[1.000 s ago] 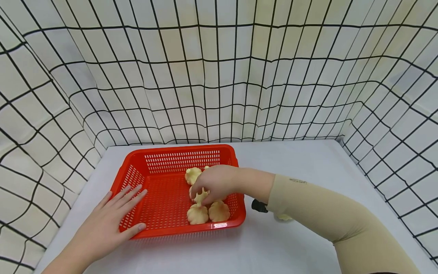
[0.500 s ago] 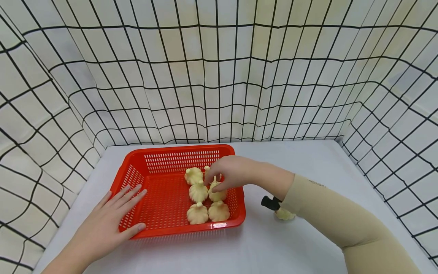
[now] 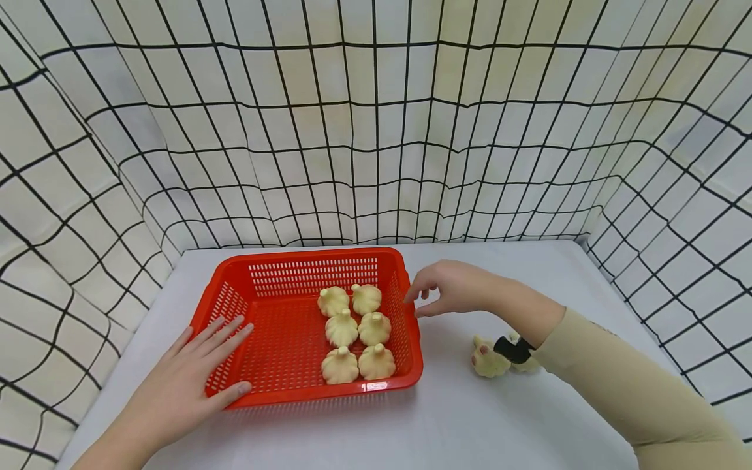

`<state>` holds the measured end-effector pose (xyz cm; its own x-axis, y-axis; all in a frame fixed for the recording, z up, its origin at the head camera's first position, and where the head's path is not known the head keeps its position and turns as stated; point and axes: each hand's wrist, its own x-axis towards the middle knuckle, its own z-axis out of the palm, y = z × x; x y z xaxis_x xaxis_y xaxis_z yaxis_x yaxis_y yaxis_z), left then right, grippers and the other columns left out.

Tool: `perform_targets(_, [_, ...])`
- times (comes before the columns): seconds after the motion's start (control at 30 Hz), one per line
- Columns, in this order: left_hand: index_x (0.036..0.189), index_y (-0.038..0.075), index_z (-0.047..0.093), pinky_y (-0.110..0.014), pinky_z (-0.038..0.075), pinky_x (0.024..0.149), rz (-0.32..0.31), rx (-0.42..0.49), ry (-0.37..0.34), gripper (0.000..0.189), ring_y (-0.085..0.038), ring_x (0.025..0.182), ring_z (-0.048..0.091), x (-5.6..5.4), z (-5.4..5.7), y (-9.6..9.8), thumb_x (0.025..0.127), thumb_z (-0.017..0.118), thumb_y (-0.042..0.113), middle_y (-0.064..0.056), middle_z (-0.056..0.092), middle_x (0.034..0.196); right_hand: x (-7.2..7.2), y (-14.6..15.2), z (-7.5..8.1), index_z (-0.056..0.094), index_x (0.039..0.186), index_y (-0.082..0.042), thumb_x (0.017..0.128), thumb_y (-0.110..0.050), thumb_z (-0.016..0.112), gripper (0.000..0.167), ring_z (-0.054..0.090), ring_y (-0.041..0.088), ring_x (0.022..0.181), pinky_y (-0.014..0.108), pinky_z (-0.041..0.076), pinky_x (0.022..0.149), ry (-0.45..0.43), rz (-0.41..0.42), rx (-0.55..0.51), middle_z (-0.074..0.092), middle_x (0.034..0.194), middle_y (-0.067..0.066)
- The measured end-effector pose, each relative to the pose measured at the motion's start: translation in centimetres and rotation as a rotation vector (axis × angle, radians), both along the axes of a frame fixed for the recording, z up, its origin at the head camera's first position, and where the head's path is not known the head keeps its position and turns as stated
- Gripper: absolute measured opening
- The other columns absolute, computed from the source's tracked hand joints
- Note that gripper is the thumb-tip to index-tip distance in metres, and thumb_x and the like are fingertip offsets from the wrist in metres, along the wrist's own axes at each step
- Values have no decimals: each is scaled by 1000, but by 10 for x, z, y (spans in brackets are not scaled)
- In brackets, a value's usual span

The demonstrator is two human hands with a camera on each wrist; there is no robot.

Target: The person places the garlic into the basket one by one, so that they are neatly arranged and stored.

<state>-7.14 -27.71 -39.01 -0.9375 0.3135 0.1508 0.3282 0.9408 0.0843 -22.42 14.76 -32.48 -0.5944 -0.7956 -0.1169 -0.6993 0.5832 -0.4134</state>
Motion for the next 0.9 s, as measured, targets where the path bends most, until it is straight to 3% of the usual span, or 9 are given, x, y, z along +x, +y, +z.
perform_targets(0.2, [153, 21, 40, -31, -20, 115, -6, 2, 14, 87, -38, 141, 34, 0, 0, 0, 83, 65, 66, -9, 42, 154, 0, 37, -10, 76, 106, -31, 85, -31, 79, 21, 61, 10, 94, 27, 53, 77, -33, -88, 24, 66, 99, -20])
perform_targets(0.4, [153, 21, 40, -30, -20, 115, -20, 7, 39, 87, -37, 140, 35, 0, 0, 1, 83, 66, 65, -8, 43, 153, 3, 79, -21, 74, 107, -32, 85, -32, 79, 22, 61, 14, 98, 31, 53, 80, -85, -164, 48, 66, 101, -19])
perform_targets(0.6, [154, 22, 39, -30, -20, 115, -14, 11, 30, 87, -37, 141, 34, 1, 0, 1, 83, 66, 65, -8, 42, 154, 11, 118, -32, 74, 107, -31, 86, -34, 78, 22, 61, 12, 97, 43, 52, 88, -94, -225, 36, 66, 104, -18])
perform_targets(0.9, [153, 21, 41, -30, -19, 116, -22, 14, 49, 86, -37, 140, 35, 1, 0, 1, 83, 66, 65, -8, 43, 154, 21, 156, -42, 73, 113, -20, 85, -36, 77, 33, 62, 16, 100, 45, 52, 89, -145, -298, 52, 69, 114, -3])
